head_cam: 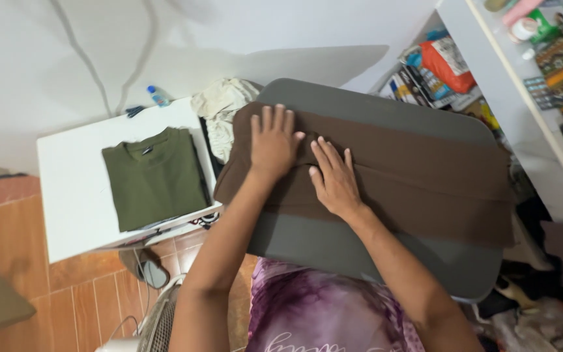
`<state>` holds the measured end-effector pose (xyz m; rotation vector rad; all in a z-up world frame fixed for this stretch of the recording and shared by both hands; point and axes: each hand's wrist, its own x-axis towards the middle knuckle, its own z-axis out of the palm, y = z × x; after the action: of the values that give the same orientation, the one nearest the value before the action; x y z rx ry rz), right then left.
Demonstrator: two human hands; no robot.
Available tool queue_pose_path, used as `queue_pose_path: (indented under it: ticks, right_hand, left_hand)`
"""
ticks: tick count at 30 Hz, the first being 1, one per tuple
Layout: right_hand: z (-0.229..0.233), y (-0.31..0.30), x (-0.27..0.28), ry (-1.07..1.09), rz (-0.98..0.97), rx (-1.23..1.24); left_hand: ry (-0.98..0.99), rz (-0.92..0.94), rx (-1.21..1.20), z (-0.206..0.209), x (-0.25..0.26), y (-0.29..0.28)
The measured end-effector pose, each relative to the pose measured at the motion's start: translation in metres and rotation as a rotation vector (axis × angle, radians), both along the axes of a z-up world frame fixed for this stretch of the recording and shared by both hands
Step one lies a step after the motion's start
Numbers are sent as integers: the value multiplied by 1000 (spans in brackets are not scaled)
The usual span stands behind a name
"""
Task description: Fold a brown t-shirt on a gray plastic tray.
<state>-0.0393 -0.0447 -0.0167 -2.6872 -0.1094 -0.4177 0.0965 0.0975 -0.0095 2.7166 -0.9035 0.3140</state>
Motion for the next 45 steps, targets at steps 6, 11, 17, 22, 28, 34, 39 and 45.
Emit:
queue_pose_path:
  ticks: [6, 11, 17, 22, 28, 34, 39, 45]
  right_hand:
    - [-13, -49, 16, 36, -266, 41]
    - [-7, -72, 0, 212, -366, -165]
    - [3, -125, -32, 257, -498, -169]
    - [-8, -199, -67, 307, -632, -193]
    - [-24, -244, -101, 331, -858, -148]
    - [40, -102, -90, 130, -474, -372]
    - [-4, -95, -98, 27, -300, -83]
    - [6, -159, -132, 124, -462, -153]
  left_hand:
    - [32, -252, -163, -10, -51, -35]
    - [-23, -274, -106, -10, -53, -33]
    - [-51, -303, -127, -5, -57, -31]
    - [-49, -325, -131, 2, -59, -31]
    - [-112, -369, -50, 9, -71, -42]
    - [-58, -548, -1, 0, -109, -76]
    - [28, -572, -15, 3, -112, -75]
    - [35, -567, -25, 7, -114, -74]
